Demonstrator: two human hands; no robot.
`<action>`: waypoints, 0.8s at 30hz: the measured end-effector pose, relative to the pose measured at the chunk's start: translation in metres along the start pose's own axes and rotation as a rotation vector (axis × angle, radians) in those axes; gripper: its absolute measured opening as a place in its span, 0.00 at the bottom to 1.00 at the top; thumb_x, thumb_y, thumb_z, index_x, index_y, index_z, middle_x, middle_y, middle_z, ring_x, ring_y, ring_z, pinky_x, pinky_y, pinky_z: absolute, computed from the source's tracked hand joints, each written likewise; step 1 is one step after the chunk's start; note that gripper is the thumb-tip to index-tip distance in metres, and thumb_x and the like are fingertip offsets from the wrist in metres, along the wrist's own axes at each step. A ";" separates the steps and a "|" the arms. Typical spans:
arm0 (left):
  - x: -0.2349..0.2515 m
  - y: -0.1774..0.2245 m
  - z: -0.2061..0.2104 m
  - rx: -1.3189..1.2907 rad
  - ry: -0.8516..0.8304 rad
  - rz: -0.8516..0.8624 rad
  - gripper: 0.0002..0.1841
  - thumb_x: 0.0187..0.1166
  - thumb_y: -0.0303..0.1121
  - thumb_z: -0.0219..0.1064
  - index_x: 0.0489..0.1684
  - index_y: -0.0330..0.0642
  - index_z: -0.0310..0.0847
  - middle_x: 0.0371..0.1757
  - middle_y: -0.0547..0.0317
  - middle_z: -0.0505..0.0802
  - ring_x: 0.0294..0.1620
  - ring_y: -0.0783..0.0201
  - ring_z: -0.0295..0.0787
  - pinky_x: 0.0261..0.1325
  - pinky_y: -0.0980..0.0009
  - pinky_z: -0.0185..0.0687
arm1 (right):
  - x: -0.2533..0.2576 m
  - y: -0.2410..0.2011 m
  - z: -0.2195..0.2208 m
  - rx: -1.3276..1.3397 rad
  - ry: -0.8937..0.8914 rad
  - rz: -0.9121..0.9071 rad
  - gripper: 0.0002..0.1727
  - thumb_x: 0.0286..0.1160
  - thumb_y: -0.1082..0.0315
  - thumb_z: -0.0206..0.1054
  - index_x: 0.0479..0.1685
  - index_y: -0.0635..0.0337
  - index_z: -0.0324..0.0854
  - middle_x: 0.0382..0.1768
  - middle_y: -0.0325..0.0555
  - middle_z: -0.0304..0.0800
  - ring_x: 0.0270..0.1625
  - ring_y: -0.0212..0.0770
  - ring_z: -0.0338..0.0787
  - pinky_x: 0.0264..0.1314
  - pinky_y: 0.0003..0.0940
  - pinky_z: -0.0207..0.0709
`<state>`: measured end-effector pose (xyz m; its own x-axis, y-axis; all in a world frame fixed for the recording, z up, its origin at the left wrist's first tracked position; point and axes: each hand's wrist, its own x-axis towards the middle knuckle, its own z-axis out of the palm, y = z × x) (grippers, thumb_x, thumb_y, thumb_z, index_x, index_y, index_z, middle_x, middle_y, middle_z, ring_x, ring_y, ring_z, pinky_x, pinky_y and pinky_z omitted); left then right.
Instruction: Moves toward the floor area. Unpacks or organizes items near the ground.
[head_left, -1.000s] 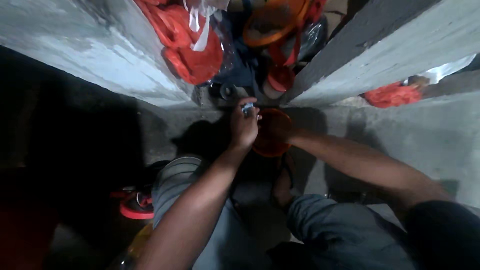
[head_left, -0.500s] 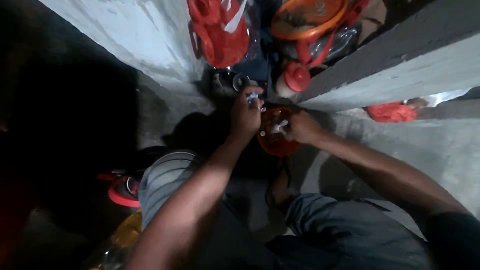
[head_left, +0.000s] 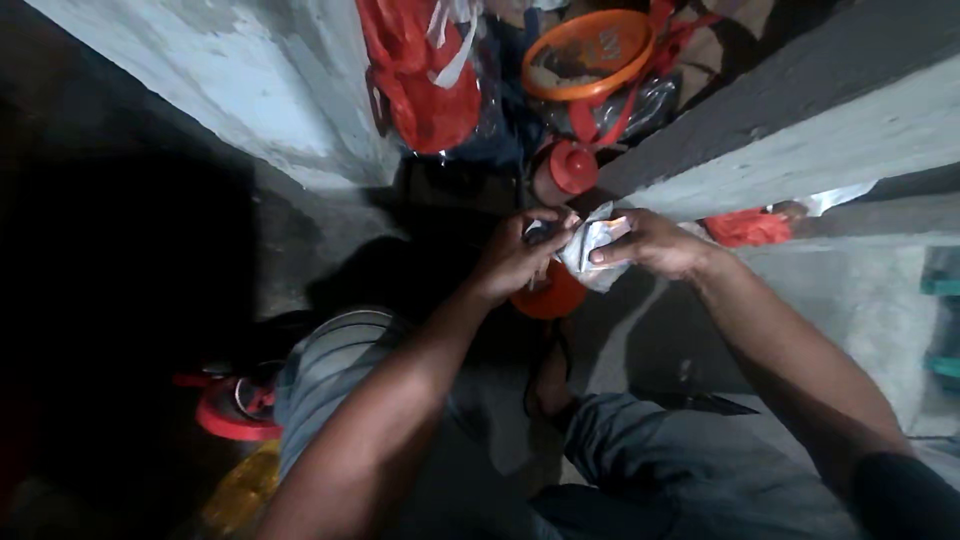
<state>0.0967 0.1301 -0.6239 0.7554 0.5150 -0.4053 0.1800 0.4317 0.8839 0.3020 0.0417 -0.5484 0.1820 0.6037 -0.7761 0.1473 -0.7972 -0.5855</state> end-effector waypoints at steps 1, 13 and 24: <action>0.001 -0.002 0.001 0.009 -0.003 -0.023 0.18 0.79 0.35 0.73 0.66 0.45 0.82 0.43 0.51 0.92 0.30 0.61 0.88 0.34 0.64 0.88 | 0.004 0.011 -0.004 0.027 -0.029 -0.068 0.24 0.60 0.80 0.79 0.59 0.62 0.82 0.49 0.47 0.94 0.51 0.40 0.95 0.61 0.39 0.90; 0.006 -0.003 0.005 0.410 0.242 -0.050 0.23 0.77 0.31 0.70 0.73 0.52 0.81 0.62 0.52 0.91 0.60 0.57 0.90 0.64 0.50 0.85 | 0.026 0.073 0.038 -0.390 0.252 -0.194 0.30 0.79 0.50 0.73 0.70 0.58 0.71 0.47 0.53 0.91 0.45 0.49 0.95 0.51 0.54 0.90; 0.004 0.002 0.003 0.485 0.323 0.041 0.16 0.81 0.47 0.71 0.41 0.40 0.85 0.39 0.50 0.90 0.40 0.56 0.88 0.48 0.52 0.85 | 0.024 0.058 0.008 -0.306 0.188 -0.330 0.19 0.77 0.63 0.76 0.66 0.53 0.86 0.50 0.46 0.95 0.43 0.41 0.96 0.49 0.45 0.94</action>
<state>0.1022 0.1308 -0.6232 0.5510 0.7566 -0.3520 0.4804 0.0573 0.8752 0.3075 0.0098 -0.6029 0.2459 0.8372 -0.4884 0.5007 -0.5412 -0.6756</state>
